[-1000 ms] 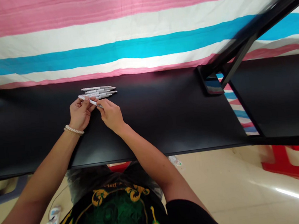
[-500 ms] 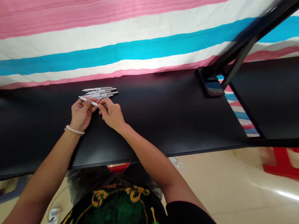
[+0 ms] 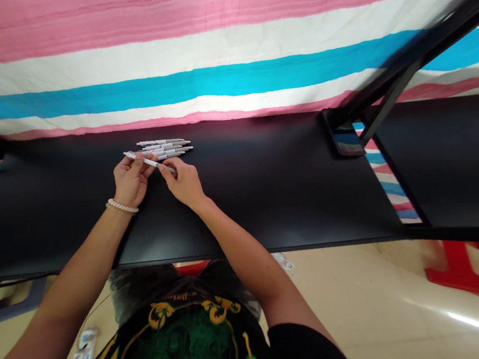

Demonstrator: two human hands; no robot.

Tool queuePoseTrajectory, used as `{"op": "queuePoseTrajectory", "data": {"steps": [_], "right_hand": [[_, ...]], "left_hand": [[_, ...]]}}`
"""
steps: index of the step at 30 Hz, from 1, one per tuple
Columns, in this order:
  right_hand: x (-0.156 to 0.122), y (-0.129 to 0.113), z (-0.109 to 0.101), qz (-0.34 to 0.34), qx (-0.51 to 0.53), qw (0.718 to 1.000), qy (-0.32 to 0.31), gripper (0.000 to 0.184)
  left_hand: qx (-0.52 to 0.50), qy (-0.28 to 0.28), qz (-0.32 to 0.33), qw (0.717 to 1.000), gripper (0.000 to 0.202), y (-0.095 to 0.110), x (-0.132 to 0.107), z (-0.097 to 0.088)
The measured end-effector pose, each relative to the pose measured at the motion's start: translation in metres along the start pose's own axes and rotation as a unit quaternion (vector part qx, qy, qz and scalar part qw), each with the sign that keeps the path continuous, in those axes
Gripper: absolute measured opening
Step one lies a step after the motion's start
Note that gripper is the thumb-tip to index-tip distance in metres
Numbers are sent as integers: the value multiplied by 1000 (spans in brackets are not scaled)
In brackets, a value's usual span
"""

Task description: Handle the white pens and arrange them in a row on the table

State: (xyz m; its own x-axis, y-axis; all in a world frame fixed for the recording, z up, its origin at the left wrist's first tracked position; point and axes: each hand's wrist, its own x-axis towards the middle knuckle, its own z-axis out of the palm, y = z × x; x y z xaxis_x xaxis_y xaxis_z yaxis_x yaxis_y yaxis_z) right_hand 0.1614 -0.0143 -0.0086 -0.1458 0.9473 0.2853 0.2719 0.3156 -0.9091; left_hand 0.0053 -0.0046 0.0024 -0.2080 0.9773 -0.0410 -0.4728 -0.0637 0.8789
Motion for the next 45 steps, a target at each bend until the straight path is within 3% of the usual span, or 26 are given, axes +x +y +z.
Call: {"op": "queuePoseTrajectory", "data": {"steps": [17,31,36,45], "right_hand": [[-1,-1,1,12,24,1000,-3,24],[-2,-6,-1,29,-1,1000,-13,33],[-1,-5,-2,36,-14,999,-35,23],[0,-3,-3,57,-44,997,-38,23]], "left_hand": [[4,7,7,1000,35,-1,-1,1],[11,14,4,1000,36,0,-1,0],[18,13,7,1000,37,0,0,-1],[19,-5,-1,1000,36,-2,0,-4]]}}
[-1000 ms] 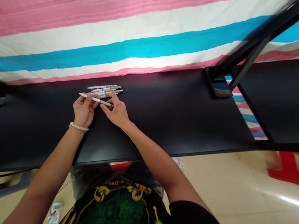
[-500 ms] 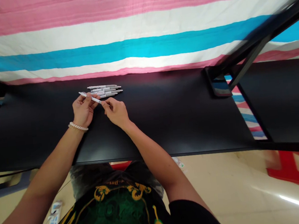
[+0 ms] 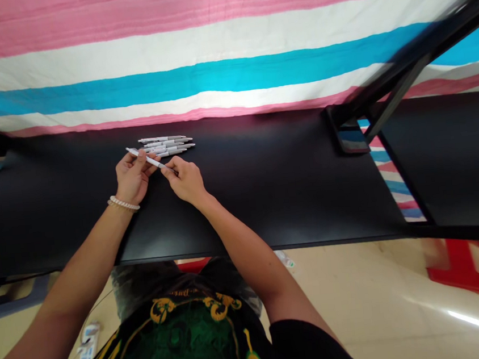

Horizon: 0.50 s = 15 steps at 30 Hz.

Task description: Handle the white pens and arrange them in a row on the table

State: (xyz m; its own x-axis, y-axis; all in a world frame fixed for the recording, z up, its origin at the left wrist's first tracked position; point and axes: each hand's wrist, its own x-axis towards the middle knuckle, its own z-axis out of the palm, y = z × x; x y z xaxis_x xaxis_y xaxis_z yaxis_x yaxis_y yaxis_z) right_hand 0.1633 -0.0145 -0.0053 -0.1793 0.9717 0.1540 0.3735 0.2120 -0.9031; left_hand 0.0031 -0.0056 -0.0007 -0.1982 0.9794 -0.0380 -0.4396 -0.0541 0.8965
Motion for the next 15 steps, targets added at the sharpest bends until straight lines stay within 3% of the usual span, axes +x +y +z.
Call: {"op": "queuePoseTrajectory", "data": {"steps": [5,15], "right_hand": [[1,0,-1,-4,22,1000,6,23],[5,3,-3,21,76,996,-41,26]], "left_hand": [[-2,-11,5,1000,34,1,-1,0],[-5,-28,-12,1000,32,4,-2,1]]}}
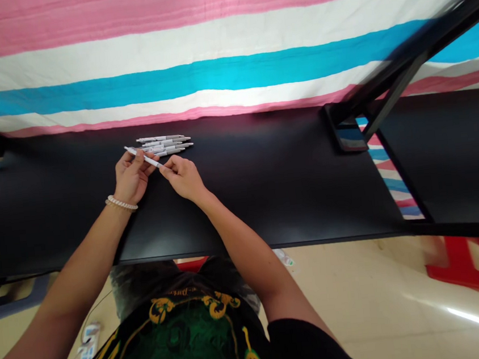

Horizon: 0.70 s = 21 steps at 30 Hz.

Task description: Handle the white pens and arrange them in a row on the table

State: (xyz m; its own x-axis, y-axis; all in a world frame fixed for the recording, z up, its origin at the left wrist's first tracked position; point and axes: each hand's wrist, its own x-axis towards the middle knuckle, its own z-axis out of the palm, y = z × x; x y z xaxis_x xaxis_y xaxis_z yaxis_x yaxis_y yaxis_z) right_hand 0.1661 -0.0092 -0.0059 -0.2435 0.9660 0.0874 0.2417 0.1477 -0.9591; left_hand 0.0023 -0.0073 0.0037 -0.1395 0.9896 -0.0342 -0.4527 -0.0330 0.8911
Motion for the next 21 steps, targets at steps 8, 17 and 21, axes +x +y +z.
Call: {"op": "queuePoseTrajectory", "data": {"steps": [8,17,21], "right_hand": [[-2,-4,1,-29,-43,999,-5,25],[-3,-4,2,-38,-44,998,-9,25],[-4,-7,2,-39,-49,998,-11,25]], "left_hand": [[-8,7,-1,1000,30,0,2,-1],[-8,16,-8,1000,30,0,2,-1],[-14,18,-14,1000,26,2,1,1]]}}
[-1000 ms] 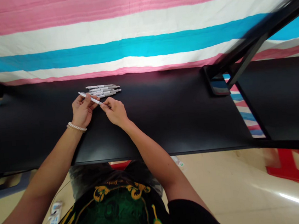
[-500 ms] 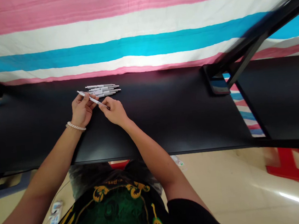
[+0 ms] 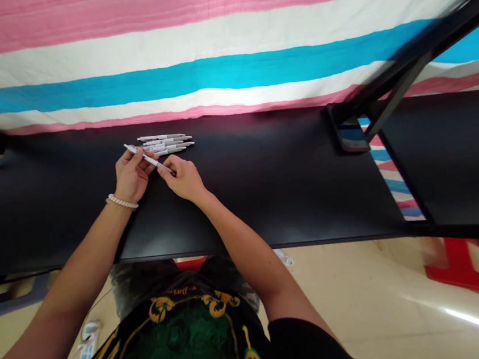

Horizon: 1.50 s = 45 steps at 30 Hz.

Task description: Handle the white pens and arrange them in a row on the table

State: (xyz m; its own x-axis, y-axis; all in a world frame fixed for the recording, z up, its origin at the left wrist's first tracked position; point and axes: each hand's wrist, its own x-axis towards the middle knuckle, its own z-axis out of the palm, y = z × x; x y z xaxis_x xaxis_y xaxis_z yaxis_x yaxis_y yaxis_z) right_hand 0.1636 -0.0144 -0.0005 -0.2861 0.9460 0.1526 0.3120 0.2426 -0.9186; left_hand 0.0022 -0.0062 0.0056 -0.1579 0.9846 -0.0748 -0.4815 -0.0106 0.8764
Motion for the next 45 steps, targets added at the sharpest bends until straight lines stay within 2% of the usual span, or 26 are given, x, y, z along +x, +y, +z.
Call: {"op": "queuePoseTrajectory", "data": {"steps": [21,45], "right_hand": [[0,-1,1,-4,-29,1000,-3,28],[-2,-5,1,6,-45,999,-12,26]], "left_hand": [[9,12,-5,1000,19,2,0,3],[21,17,-15,1000,20,2,0,3]]}}
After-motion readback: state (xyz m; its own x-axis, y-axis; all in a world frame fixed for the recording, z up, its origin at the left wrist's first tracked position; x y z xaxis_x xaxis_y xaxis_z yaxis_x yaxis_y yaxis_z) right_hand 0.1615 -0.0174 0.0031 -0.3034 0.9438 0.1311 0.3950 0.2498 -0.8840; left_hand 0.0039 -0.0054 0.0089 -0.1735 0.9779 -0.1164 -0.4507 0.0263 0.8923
